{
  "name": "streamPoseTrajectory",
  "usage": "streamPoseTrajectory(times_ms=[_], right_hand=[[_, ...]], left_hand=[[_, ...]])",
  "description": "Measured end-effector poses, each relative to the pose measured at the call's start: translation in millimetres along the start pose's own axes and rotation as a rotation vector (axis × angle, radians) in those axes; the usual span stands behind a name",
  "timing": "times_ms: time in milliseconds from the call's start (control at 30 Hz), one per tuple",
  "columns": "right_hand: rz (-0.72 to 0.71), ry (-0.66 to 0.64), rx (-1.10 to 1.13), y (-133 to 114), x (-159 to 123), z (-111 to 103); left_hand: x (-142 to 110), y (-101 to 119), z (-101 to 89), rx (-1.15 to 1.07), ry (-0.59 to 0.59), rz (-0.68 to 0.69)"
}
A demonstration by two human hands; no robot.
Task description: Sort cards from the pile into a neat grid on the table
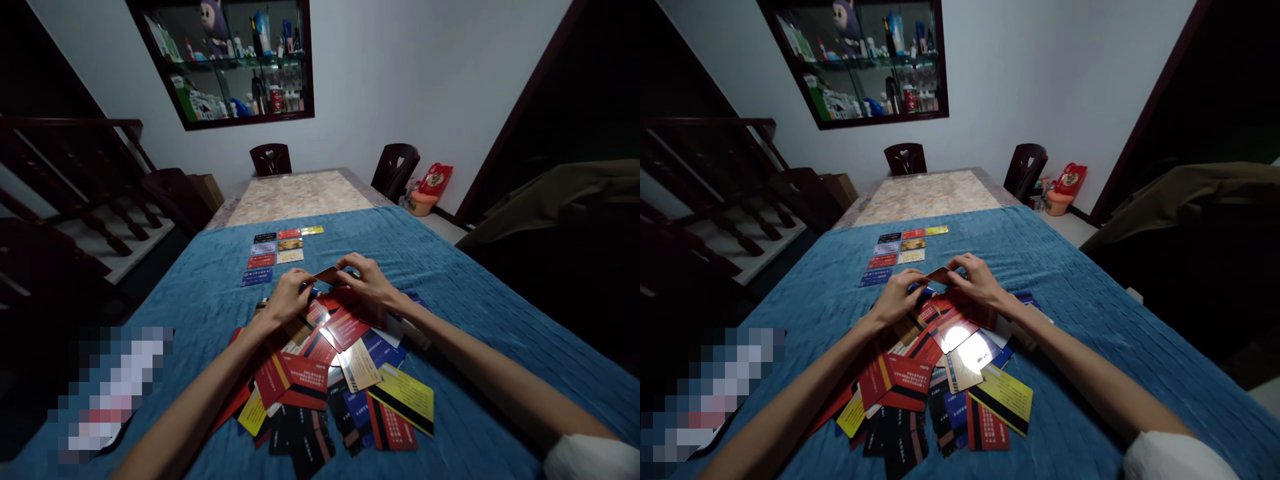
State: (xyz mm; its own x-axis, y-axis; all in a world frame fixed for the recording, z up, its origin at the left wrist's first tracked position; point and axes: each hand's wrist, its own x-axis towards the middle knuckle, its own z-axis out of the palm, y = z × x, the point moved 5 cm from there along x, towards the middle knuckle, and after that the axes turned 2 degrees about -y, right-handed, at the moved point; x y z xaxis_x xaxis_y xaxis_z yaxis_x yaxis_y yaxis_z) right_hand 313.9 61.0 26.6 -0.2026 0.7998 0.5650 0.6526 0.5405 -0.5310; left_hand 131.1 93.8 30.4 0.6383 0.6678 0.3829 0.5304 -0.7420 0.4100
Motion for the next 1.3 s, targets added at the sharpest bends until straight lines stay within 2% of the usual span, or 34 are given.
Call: streamPoseTrajectory(times_ms=[400,600,1000,1300], right_hand=[[-0.11,-0.014,-0.197,-8.0,2.0,3.0],[-0.207,-0.082,-0.337,-17.8,1.1,13.8],[-0.19,-0.114,-0.412,-3.5,-2.8,18.3],[-0.296,-0.067,-0.549,-2.1,-6.1,22.1]], left_hand=[[-1.6,7.1,-8.7,-0.029,0.152,0.009],[-3.8,18.0,-4.0,-0.013,0.111,0.047],[-4.1,0.2,0.6,0.078,0.04,-0.01],[-5.5,-2.6,6.4,0.18,-0.012,-0.006]])
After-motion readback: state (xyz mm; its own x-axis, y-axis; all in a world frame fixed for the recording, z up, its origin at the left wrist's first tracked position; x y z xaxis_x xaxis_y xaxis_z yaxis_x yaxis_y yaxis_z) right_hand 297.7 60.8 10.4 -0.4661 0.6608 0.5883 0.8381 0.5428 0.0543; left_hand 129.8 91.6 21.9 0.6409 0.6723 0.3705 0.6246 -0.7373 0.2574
